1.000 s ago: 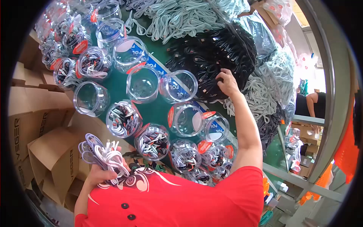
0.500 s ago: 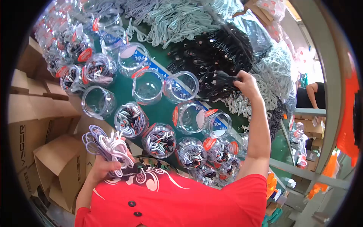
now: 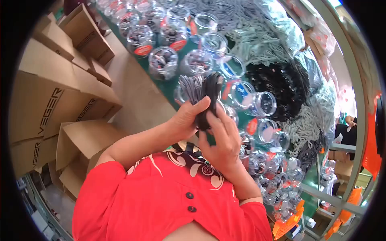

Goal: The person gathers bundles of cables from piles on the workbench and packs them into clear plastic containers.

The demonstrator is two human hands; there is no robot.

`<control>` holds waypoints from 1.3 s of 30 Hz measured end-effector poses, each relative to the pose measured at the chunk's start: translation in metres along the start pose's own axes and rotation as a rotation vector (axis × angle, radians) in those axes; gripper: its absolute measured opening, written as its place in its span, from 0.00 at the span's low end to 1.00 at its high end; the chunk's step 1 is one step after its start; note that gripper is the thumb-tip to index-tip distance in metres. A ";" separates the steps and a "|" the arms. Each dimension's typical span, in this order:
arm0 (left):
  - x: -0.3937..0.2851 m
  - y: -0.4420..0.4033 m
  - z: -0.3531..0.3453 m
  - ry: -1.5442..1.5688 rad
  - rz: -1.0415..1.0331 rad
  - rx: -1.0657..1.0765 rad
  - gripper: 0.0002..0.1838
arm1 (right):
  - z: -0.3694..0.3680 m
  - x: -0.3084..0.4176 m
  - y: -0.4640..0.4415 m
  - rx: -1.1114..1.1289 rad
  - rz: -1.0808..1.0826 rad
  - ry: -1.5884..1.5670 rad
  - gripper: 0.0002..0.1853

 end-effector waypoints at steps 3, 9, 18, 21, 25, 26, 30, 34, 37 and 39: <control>-0.033 0.027 0.034 -0.212 -0.099 0.067 0.33 | -0.039 0.028 -0.014 0.135 -0.042 -0.110 0.18; -0.048 0.081 0.073 -0.277 0.097 0.066 0.36 | -0.067 0.029 -0.031 0.495 -0.352 -0.550 0.11; -0.076 0.069 0.067 -0.798 0.268 0.265 0.32 | -0.124 0.010 -0.090 0.439 -0.309 -0.634 0.27; -0.092 0.056 0.089 -0.757 0.313 0.122 0.33 | -0.107 -0.035 -0.132 0.420 -0.228 -0.610 0.24; -0.133 0.054 0.143 -0.639 0.180 -0.119 0.35 | -0.036 -0.271 -0.181 -0.109 -0.614 -0.451 0.21; -0.135 0.055 0.154 -0.500 0.172 -0.174 0.35 | -0.023 -0.327 -0.182 -0.041 -0.587 -0.132 0.23; -0.161 0.043 0.150 -0.415 0.056 -0.306 0.33 | -0.019 -0.437 -0.176 0.069 -0.644 0.443 0.36; -0.163 0.035 0.155 -0.404 0.110 -0.408 0.35 | -0.026 -0.455 -0.177 0.108 -0.813 0.622 0.39; -0.161 0.027 0.159 -0.403 0.138 -0.444 0.34 | -0.023 -0.479 -0.169 0.079 -0.869 0.640 0.34; -0.161 0.022 0.160 -0.406 0.148 -0.437 0.34 | -0.006 -0.473 -0.165 -0.049 -0.902 0.519 0.23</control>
Point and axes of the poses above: each hand's wrist, its own y-axis away from the middle knuckle, its own z-axis out of the back of the hand, x = y × z, the point moved 9 cm from there along -y, towards the middle knuckle, and after that the axes turned 12 degrees about -y, right-handed, at the moved point
